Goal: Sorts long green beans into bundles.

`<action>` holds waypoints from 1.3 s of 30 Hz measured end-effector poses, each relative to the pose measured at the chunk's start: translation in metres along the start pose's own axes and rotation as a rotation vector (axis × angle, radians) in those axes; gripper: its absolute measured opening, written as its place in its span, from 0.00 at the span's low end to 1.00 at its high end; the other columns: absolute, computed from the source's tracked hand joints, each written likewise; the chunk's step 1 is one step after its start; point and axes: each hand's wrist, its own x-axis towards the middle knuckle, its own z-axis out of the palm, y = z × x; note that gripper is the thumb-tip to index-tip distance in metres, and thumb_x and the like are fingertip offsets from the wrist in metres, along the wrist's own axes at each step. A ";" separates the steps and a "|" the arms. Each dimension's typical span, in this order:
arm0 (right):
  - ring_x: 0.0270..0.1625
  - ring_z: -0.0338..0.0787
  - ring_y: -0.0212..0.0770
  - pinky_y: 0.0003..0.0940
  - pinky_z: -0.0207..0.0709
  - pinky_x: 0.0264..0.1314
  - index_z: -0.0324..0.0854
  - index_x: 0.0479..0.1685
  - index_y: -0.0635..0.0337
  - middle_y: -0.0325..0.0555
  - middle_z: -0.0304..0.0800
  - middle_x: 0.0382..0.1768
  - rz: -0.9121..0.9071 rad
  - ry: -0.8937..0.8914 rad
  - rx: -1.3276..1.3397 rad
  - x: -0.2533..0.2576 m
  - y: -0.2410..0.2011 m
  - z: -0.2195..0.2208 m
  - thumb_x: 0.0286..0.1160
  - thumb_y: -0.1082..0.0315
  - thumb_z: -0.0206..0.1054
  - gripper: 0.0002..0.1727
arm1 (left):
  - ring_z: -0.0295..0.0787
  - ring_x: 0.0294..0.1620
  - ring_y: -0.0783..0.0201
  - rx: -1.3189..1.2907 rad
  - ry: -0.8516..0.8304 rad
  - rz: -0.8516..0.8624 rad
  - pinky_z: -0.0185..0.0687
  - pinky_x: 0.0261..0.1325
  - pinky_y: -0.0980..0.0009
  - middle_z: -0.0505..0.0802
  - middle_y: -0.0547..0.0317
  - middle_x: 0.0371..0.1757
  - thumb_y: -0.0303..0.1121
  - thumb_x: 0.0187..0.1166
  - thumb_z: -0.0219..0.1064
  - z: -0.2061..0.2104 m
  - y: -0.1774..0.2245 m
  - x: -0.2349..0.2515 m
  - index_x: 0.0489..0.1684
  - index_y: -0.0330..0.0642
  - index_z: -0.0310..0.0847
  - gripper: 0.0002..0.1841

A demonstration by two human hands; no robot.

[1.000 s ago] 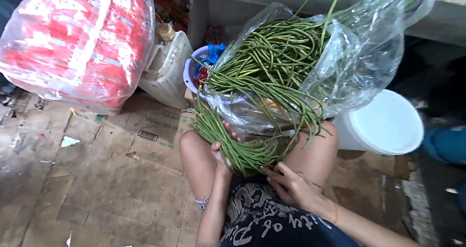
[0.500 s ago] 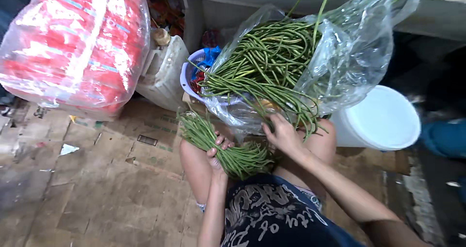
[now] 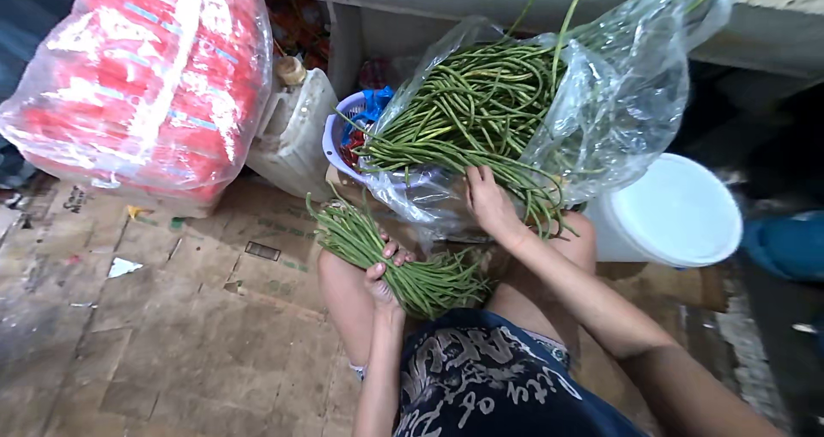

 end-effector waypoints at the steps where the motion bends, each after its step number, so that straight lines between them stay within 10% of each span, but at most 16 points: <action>1: 0.35 0.91 0.65 0.60 0.86 0.32 0.73 0.75 0.63 0.69 0.78 0.62 -0.036 0.022 -0.059 0.003 0.003 -0.007 0.87 0.68 0.60 0.21 | 0.93 0.34 0.57 0.001 0.013 -0.008 0.91 0.46 0.60 0.93 0.52 0.36 0.30 0.55 0.83 0.001 0.000 0.000 0.53 0.36 0.84 0.24; 13: 0.32 0.91 0.67 0.63 0.83 0.30 0.83 0.58 0.65 0.66 0.85 0.57 -0.308 -0.020 -0.341 0.060 0.043 -0.021 0.88 0.58 0.61 0.18 | 0.93 0.34 0.57 0.028 0.023 -0.022 0.91 0.48 0.59 0.93 0.53 0.37 0.29 0.57 0.81 -0.001 -0.003 -0.002 0.57 0.36 0.84 0.25; 17: 0.53 0.90 0.68 0.74 0.78 0.53 0.85 0.56 0.67 0.65 0.88 0.56 -0.124 -0.260 -0.021 0.094 0.054 -0.054 0.91 0.47 0.54 0.28 | 0.92 0.34 0.57 0.077 0.051 -0.013 0.91 0.46 0.59 0.93 0.53 0.36 0.30 0.56 0.82 0.000 0.000 -0.003 0.56 0.37 0.84 0.25; 20: 0.48 0.87 0.41 0.46 0.80 0.57 0.87 0.53 0.64 0.49 0.90 0.44 -0.017 -0.513 0.446 0.101 0.052 -0.088 0.94 0.51 0.51 0.25 | 0.92 0.33 0.57 0.069 0.055 -0.020 0.91 0.46 0.59 0.93 0.53 0.36 0.30 0.55 0.82 -0.001 0.000 -0.003 0.56 0.37 0.84 0.26; 23: 0.33 0.91 0.33 0.30 0.88 0.41 0.81 0.55 0.60 0.39 0.89 0.32 0.093 -0.632 0.811 0.095 0.048 -0.108 0.96 0.55 0.48 0.21 | 0.93 0.35 0.57 0.053 0.020 -0.039 0.91 0.48 0.59 0.93 0.53 0.38 0.29 0.58 0.80 -0.005 -0.003 -0.002 0.59 0.37 0.83 0.25; 27: 0.15 0.65 0.20 0.14 0.61 0.16 0.83 0.65 0.53 0.28 0.74 0.23 0.132 -0.670 0.999 0.085 0.042 -0.132 0.97 0.53 0.41 0.25 | 0.93 0.36 0.57 0.059 0.031 -0.066 0.90 0.49 0.59 0.93 0.52 0.38 0.30 0.59 0.79 -0.006 -0.010 0.001 0.59 0.37 0.83 0.25; 39: 0.19 0.75 0.31 0.24 0.73 0.18 0.74 0.77 0.45 0.37 0.79 0.28 -0.165 -0.424 0.910 -0.026 -0.052 -0.141 0.94 0.56 0.46 0.21 | 0.96 0.52 0.53 -0.009 0.287 -0.032 0.91 0.60 0.54 0.95 0.48 0.50 0.35 0.56 0.86 -0.003 -0.047 0.021 0.61 0.40 0.86 0.29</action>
